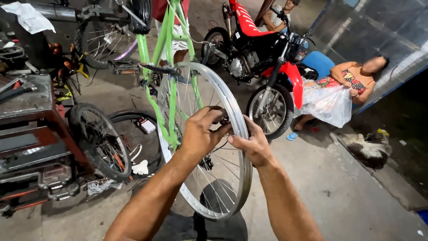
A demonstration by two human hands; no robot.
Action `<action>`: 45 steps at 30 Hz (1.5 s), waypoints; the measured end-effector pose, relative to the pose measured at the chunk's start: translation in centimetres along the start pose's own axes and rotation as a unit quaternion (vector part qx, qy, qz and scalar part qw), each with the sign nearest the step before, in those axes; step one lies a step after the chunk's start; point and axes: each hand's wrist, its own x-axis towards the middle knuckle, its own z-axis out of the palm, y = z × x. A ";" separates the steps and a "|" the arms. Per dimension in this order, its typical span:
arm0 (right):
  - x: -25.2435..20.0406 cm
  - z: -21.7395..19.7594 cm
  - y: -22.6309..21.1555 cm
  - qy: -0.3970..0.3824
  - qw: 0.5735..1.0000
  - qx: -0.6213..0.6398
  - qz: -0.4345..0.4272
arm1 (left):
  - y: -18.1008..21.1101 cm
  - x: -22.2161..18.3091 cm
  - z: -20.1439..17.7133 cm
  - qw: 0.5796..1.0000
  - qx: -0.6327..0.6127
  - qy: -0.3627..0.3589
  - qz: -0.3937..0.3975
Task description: Truing a bicycle wheel by spinning it and checking its alignment against the frame
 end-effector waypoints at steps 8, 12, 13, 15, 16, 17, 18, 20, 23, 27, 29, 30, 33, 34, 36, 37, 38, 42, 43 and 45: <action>-1.1 2.9 -5.8 -0.033 0.999 -0.007 -0.039 | 1.3 1.9 -1.0 0.987 0.069 -0.131 -0.060; -1.6 3.7 -5.7 -0.062 0.997 0.007 -0.038 | 3.1 3.9 -2.7 0.959 -0.076 -0.188 -0.198; -1.8 4.1 -5.9 -0.062 0.997 0.007 -0.038 | 2.6 3.0 -2.9 0.959 -0.076 -0.188 -0.197; -1.9 4.6 -6.5 -0.080 0.995 0.034 -0.040 | 1.6 1.6 -3.0 0.959 -0.146 -0.187 -0.155; -1.8 4.6 -6.9 -0.075 0.995 0.036 -0.045 | 1.2 0.9 -2.3 0.959 -0.146 -0.192 -0.150; -1.6 4.5 -7.3 -0.064 0.996 -0.010 -0.054 | 0.8 0.2 -1.6 0.957 -0.190 -0.149 -0.159; -1.8 4.5 -7.6 -0.055 0.995 -0.054 -0.057 | 0.5 -1.0 -0.9 0.951 -0.233 -0.103 -0.173; -1.9 4.8 -8.4 -0.038 0.995 -0.081 -0.049 | 0.5 -1.4 -0.2 0.952 -0.239 -0.074 -0.176; -2.3 3.5 -5.9 0.028 0.988 -0.135 -0.063 | 0.7 -0.9 0.1 0.954 -0.237 -0.034 -0.179; -3.0 2.8 -3.1 0.104 0.979 -0.134 -0.112 | 0.1 0.7 0.5 0.958 -0.207 -0.075 -0.185; -2.9 2.8 -3.2 0.104 0.980 -0.124 -0.114 | -1.7 0.2 0.7 0.965 -0.176 -0.116 -0.154; -3.0 2.8 -3.2 0.102 0.981 -0.117 -0.115 | -2.6 -0.1 0.7 0.969 -0.148 -0.153 -0.123; -3.6 2.9 -0.9 0.118 0.983 -0.089 -0.113 | -2.6 0.2 -0.3 0.974 -0.080 -0.207 -0.050; -3.6 3.1 -1.5 0.118 0.983 -0.083 -0.116 | -1.5 0.2 -1.0 0.974 -0.074 -0.209 -0.048; -3.6 3.4 -2.7 0.075 0.984 -0.059 -0.151 | 0.6 0.2 -2.2 0.978 -0.041 -0.202 -0.039; -3.7 3.2 -2.3 0.077 0.983 -0.051 -0.155 | 0.1 -0.7 -2.0 0.977 -0.034 -0.207 -0.035; -3.8 3.0 -1.8 0.049 0.991 -0.038 -0.120 | -0.5 -1.4 -1.9 0.981 -0.039 -0.183 -0.051; -3.6 3.5 -4.5 -0.027 0.995 0.041 -0.081 | -0.2 -2.4 -1.3 0.993 -0.032 -0.100 -0.062; -3.9 3.2 -3.2 -0.028 0.995 0.050 -0.082 | -0.4 -2.2 -2.0 0.992 -0.024 -0.104 -0.063; -4.1 2.4 -0.7 -0.045 0.998 0.023 -0.026 | -0.9 -1.3 -3.1 0.993 0.053 -0.088 -0.064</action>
